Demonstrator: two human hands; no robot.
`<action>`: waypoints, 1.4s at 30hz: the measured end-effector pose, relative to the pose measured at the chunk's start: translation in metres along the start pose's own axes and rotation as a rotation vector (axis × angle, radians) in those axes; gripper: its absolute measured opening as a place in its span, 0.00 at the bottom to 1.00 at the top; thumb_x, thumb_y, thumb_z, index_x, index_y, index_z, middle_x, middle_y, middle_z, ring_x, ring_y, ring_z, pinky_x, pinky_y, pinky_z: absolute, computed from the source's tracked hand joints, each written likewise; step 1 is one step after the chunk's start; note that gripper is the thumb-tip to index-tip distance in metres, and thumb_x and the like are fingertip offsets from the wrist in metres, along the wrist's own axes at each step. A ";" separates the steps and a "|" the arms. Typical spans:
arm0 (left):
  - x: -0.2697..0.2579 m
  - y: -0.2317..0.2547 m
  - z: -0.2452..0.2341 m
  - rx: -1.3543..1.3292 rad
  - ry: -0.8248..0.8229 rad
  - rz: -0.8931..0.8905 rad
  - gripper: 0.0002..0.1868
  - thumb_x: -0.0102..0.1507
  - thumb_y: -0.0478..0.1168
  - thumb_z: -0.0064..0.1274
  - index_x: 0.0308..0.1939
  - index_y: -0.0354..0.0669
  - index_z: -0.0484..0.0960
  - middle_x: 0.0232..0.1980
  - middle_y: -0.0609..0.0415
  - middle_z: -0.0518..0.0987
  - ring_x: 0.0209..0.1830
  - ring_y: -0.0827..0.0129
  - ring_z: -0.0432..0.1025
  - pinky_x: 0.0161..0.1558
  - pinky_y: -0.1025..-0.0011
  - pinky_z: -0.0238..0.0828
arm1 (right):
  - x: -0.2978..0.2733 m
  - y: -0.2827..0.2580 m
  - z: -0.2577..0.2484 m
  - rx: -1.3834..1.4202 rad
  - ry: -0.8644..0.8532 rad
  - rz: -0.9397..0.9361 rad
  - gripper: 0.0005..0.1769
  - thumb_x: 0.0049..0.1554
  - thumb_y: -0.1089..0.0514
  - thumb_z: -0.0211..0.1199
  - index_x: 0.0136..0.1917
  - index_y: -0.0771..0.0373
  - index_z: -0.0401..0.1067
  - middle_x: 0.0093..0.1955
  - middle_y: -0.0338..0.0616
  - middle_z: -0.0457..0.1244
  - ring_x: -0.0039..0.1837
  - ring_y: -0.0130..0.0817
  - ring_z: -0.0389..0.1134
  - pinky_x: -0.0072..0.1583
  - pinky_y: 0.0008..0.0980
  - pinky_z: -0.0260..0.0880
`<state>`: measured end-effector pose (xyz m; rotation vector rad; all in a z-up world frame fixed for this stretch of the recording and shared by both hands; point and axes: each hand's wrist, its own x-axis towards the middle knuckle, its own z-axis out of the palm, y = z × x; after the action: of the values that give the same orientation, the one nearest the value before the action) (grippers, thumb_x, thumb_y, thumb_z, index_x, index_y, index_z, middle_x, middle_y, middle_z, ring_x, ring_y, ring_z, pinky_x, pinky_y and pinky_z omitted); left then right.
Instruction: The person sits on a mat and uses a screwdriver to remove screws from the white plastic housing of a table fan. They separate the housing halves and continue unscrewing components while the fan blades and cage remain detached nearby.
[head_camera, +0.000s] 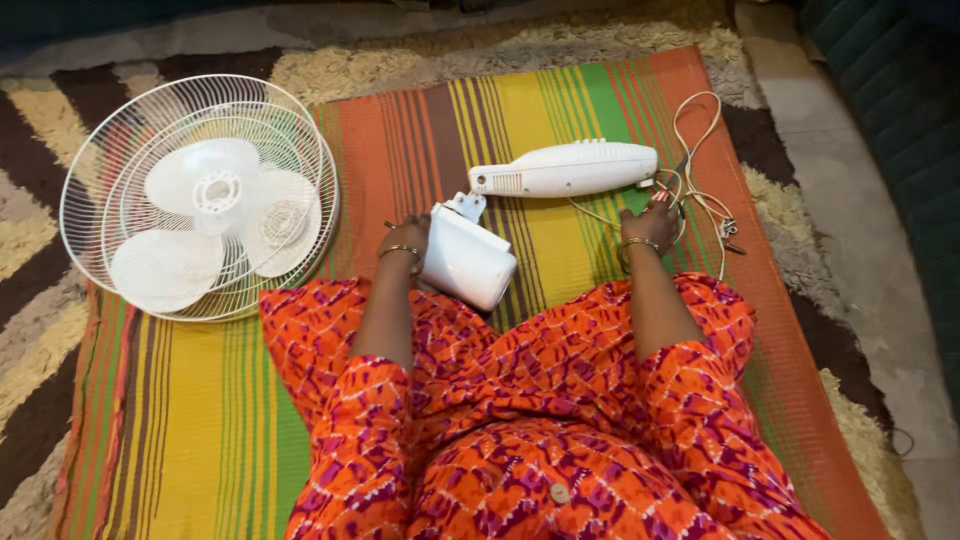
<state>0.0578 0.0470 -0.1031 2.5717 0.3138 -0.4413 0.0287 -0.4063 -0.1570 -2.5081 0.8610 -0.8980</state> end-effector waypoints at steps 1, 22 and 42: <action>-0.003 0.002 -0.004 0.001 -0.023 -0.016 0.36 0.71 0.66 0.25 0.65 0.47 0.74 0.65 0.36 0.75 0.65 0.40 0.70 0.64 0.48 0.65 | 0.001 0.002 0.003 0.005 -0.030 0.022 0.29 0.32 0.48 0.80 0.45 0.63 0.78 0.48 0.60 0.67 0.52 0.65 0.68 0.48 0.64 0.68; 0.020 0.123 0.046 0.095 0.334 0.807 0.44 0.55 0.47 0.68 0.74 0.56 0.66 0.80 0.40 0.60 0.79 0.48 0.56 0.75 0.48 0.53 | 0.035 0.066 -0.024 0.147 -0.680 0.287 0.10 0.60 0.58 0.64 0.53 0.64 0.78 0.47 0.53 0.69 0.48 0.47 0.71 0.50 0.43 0.69; 0.078 0.148 0.044 0.128 -0.051 0.371 0.36 0.46 0.57 0.70 0.54 0.46 0.81 0.54 0.47 0.83 0.55 0.54 0.78 0.57 0.59 0.76 | 0.024 0.042 0.031 0.993 -0.583 0.726 0.38 0.46 0.64 0.72 0.66 0.50 0.60 0.47 0.39 0.67 0.46 0.34 0.68 0.42 0.36 0.70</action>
<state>0.1635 -0.0897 -0.1021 2.6560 -0.2157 -0.3967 0.0456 -0.4502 -0.1902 -1.3049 0.7519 -0.1981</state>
